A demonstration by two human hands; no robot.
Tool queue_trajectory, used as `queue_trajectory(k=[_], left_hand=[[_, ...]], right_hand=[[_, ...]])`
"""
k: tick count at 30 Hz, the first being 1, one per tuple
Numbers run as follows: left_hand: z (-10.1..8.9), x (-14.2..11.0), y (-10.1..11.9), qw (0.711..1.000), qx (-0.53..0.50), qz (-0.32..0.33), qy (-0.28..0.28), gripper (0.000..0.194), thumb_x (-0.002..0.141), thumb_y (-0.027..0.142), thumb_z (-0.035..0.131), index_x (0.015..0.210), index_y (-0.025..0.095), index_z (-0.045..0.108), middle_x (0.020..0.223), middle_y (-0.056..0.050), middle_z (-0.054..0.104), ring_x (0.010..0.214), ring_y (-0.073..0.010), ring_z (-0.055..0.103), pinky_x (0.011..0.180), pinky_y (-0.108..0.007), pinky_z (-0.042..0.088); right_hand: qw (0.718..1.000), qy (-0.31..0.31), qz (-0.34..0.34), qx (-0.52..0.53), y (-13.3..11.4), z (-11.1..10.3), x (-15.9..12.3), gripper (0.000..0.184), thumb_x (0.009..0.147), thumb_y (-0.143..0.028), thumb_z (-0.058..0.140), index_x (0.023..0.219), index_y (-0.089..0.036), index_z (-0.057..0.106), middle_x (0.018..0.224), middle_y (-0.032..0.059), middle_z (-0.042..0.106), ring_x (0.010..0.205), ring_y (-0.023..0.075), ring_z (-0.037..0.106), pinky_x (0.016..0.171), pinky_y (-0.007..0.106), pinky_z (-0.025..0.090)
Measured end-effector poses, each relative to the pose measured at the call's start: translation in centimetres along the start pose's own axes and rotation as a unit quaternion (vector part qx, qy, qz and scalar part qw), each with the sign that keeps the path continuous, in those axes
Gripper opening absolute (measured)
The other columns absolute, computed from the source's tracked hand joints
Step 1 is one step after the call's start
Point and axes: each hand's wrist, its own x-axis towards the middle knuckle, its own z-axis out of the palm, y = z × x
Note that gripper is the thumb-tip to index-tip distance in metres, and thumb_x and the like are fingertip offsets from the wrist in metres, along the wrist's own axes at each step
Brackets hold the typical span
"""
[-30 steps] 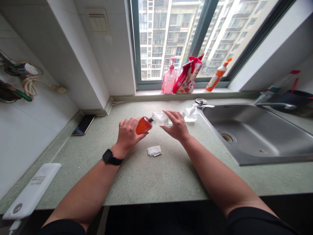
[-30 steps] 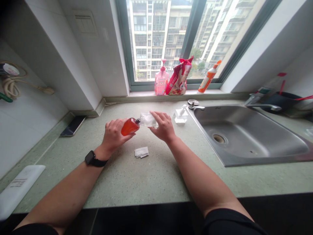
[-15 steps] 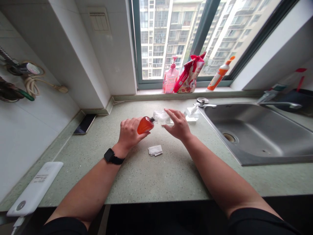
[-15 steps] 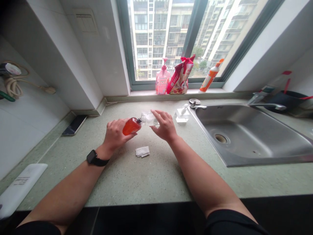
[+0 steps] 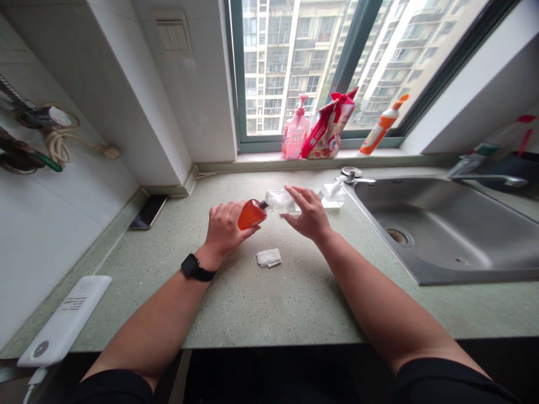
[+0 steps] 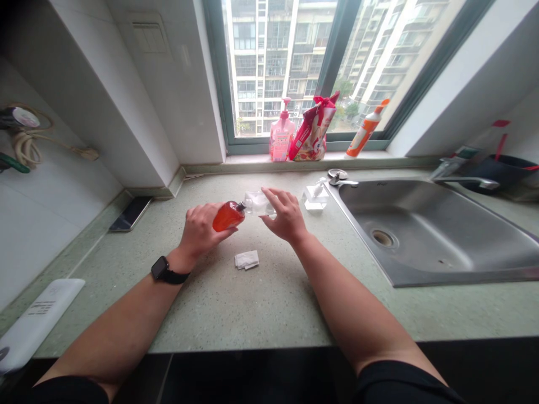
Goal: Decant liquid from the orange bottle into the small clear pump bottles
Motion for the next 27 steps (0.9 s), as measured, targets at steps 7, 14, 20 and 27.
queue_trajectory(k=[7, 14, 20, 27], left_hand=[[-0.01, 0.04, 0.01, 1.0, -0.003, -0.002, -0.004, 0.076, 0.092, 0.074, 0.072, 0.145, 0.02, 0.064, 0.124, -0.014, 0.077, 0.106, -0.0345, 0.066, 0.097, -0.048, 0.042], [0.03, 0.0, 0.03, 1.0, -0.005, -0.004, 0.0, 0.075, 0.093, 0.075, 0.07, 0.145, 0.021, 0.064, 0.122, -0.014, 0.077, 0.105, -0.0346, 0.066, 0.096, -0.048, 0.042], [0.14, -0.02, -0.02, 1.0, -0.007, -0.002, 0.006, 0.077, 0.092, 0.076, 0.07, 0.145, 0.02, 0.064, 0.122, -0.014, 0.077, 0.105, -0.034, 0.067, 0.095, -0.047, 0.043], [0.24, -0.05, -0.02, 1.0, -0.009, -0.004, 0.008, 0.077, 0.093, 0.078, 0.067, 0.145, 0.021, 0.064, 0.123, -0.015, 0.077, 0.106, -0.0341, 0.067, 0.096, -0.047, 0.043]], right_hand=[[1.0, 0.003, -0.007, 0.001, 0.05, -0.1, 0.04, 0.082, 0.091, -0.033, 0.077, 0.166, -0.03, 0.044, 0.144, 0.0141, 0.067, 0.131, 0.0393, 0.063, 0.115, 0.061, 0.05], [1.0, -0.003, -0.003, 0.0, -0.05, -0.19, 0.14, 0.085, 0.091, -0.033, 0.076, 0.168, -0.032, 0.041, 0.146, 0.0129, 0.067, 0.132, 0.04, 0.062, 0.116, 0.062, 0.05], [1.0, 0.004, -0.017, -0.002, -0.19, -0.49, 0.3, 0.083, 0.093, -0.032, 0.074, 0.169, -0.031, 0.04, 0.147, 0.0127, 0.067, 0.133, 0.0393, 0.062, 0.114, 0.062, 0.051], [1.0, 0.0, -0.013, -0.004, -0.33, -0.64, 0.39, 0.089, 0.092, -0.028, 0.073, 0.172, -0.036, 0.033, 0.148, 0.0113, 0.065, 0.134, 0.0401, 0.06, 0.115, 0.064, 0.051]])
